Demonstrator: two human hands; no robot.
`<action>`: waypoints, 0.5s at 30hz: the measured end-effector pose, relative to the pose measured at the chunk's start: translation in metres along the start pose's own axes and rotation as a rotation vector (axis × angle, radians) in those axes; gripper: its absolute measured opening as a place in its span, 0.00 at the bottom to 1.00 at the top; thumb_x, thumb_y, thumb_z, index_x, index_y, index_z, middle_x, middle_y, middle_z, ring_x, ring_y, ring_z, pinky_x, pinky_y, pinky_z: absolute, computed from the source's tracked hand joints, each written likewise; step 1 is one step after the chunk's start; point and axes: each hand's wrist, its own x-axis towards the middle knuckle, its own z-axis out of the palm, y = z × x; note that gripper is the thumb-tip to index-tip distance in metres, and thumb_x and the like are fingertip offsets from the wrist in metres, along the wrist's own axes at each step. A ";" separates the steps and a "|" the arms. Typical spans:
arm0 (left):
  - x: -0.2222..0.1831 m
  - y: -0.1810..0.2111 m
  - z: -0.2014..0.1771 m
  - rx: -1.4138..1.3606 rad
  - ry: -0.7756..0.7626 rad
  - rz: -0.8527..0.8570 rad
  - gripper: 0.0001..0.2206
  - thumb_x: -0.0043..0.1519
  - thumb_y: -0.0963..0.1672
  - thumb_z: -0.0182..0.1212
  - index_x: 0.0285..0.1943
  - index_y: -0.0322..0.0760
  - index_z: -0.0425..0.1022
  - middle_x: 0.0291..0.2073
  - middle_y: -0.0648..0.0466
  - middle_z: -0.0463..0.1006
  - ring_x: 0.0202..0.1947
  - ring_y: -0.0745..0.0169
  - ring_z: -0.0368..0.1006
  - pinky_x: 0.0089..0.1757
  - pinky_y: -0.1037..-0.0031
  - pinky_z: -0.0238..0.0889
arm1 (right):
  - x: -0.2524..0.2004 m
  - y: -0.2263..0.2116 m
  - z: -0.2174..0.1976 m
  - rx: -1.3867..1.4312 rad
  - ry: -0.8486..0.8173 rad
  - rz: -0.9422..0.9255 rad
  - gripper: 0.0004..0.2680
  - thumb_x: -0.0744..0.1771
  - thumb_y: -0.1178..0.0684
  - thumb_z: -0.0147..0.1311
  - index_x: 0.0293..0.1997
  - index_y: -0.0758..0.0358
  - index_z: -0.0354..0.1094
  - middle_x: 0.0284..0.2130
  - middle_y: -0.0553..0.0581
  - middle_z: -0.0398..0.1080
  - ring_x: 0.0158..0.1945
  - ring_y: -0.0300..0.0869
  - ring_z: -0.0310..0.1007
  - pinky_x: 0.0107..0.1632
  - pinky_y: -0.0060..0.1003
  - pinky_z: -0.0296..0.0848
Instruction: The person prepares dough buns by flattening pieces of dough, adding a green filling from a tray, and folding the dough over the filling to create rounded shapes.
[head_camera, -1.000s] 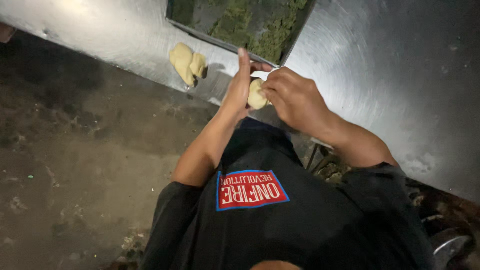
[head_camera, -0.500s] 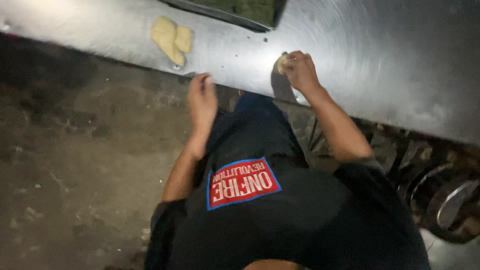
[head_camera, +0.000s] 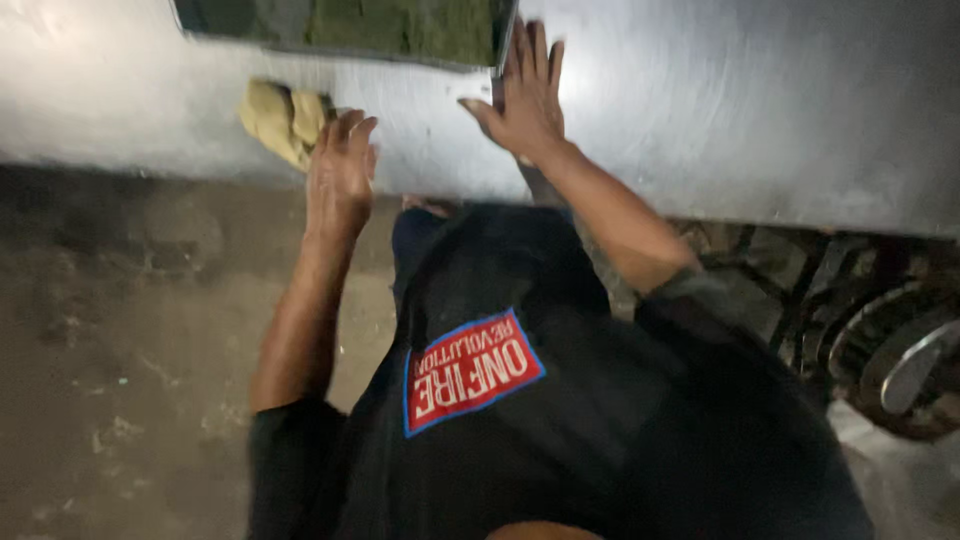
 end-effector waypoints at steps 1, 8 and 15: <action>0.014 -0.012 0.003 0.282 0.009 0.113 0.13 0.64 0.40 0.57 0.58 0.33 0.75 0.58 0.44 0.75 0.60 0.44 0.70 0.57 0.54 0.64 | 0.012 0.005 -0.005 0.054 0.001 -0.024 0.35 0.71 0.31 0.52 0.78 0.72 0.42 0.76 0.75 0.39 0.79 0.65 0.24 0.75 0.68 0.24; 0.046 -0.081 0.023 0.532 -0.609 0.092 0.12 0.64 0.42 0.58 0.55 0.34 0.74 0.52 0.45 0.74 0.54 0.47 0.70 0.55 0.58 0.64 | -0.042 0.022 -0.080 -0.060 -0.475 -0.116 0.15 0.61 0.56 0.60 0.51 0.68 0.65 0.47 0.66 0.68 0.52 0.58 0.69 0.52 0.52 0.68; 0.036 -0.092 -0.008 0.428 -0.634 0.227 0.17 0.62 0.43 0.60 0.61 0.40 0.72 0.54 0.49 0.74 0.58 0.51 0.70 0.58 0.61 0.63 | 0.106 0.037 -0.160 0.325 -0.486 -0.132 0.16 0.71 0.51 0.52 0.66 0.63 0.61 0.41 0.70 0.72 0.41 0.60 0.77 0.46 0.54 0.74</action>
